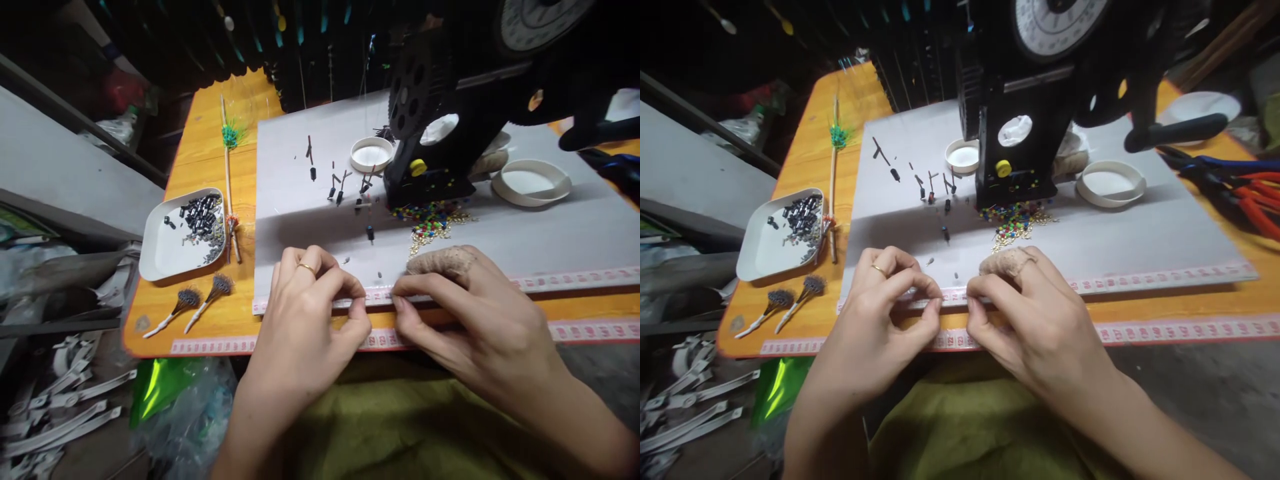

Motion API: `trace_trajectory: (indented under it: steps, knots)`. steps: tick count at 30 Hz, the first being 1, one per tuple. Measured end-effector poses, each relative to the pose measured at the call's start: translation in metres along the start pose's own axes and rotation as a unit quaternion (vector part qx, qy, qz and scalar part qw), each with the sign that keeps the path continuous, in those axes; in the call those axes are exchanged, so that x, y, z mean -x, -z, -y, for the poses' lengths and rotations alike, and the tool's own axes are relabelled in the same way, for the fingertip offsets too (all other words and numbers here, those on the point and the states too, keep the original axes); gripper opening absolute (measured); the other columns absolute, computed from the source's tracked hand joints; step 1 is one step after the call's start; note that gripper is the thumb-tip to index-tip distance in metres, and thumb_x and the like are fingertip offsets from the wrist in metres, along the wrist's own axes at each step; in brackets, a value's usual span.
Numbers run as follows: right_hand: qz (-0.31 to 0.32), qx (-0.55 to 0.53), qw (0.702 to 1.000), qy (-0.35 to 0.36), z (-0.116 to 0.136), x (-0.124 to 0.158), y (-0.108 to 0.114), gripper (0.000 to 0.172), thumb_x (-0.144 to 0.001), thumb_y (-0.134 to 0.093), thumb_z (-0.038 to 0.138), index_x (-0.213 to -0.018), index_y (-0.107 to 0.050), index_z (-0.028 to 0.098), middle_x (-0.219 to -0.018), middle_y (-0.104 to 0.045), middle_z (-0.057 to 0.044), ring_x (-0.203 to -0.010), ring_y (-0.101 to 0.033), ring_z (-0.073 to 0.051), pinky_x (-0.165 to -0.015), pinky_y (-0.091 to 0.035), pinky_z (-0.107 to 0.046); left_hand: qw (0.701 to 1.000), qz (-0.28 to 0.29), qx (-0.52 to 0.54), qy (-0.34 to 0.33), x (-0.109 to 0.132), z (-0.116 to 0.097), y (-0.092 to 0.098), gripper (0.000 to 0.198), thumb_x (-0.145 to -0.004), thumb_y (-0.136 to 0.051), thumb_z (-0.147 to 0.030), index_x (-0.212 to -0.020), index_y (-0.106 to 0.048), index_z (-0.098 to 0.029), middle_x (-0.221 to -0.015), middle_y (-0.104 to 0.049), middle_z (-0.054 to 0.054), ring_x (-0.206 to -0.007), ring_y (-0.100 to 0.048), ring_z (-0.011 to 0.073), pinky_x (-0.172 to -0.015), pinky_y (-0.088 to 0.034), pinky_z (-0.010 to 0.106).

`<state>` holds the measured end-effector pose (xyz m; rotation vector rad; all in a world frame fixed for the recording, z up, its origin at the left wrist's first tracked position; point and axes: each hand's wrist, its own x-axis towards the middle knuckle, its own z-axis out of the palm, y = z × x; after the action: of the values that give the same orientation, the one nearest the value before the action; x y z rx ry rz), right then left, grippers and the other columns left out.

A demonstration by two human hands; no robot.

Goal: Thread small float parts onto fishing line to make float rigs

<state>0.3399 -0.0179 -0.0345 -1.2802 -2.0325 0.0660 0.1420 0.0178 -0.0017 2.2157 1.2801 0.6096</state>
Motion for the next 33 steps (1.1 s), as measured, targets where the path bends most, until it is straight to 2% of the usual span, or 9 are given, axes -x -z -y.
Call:
trace_trajectory:
  steps: [11,23,33]
  knots:
    - [0.003,0.021,1.0,-0.003,-0.001,0.0,0.0,0.007,-0.09,-0.065,0.01,-0.092,-0.066,0.017,-0.09,-0.061,-0.007,-0.081,-0.059,-0.02,-0.072,-0.048,-0.033,1.0,0.013,0.002,0.0,-0.001,0.002,0.0,0.009,-0.088,-0.063,-0.012,-0.086,-0.067,-0.019,-0.095,-0.059,0.004,-0.098,-0.048,0.0239,-0.085,-0.044,0.042]
    - [0.004,0.022,0.999,-0.036,-0.004,0.01,0.01,0.015,-0.089,-0.066,0.008,-0.096,-0.063,0.021,-0.092,-0.061,-0.005,-0.082,-0.059,-0.019,-0.072,-0.049,-0.034,0.999,-0.037,-0.004,-0.039,-0.001,0.005,-0.008,0.013,-0.083,-0.064,-0.007,-0.08,-0.065,-0.019,-0.084,-0.062,0.004,-0.09,-0.049,0.0244,-0.076,-0.041,0.042]
    - [0.003,0.032,0.998,-0.052,-0.003,0.009,0.011,0.015,-0.09,-0.065,0.006,-0.094,-0.062,0.02,-0.09,-0.061,-0.004,-0.08,-0.058,-0.017,-0.067,-0.047,-0.032,0.999,-0.039,-0.007,-0.037,-0.002,0.006,-0.008,0.014,-0.082,-0.063,-0.006,-0.08,-0.065,-0.019,-0.084,-0.061,0.004,-0.088,-0.049,0.0237,-0.076,-0.04,0.042]
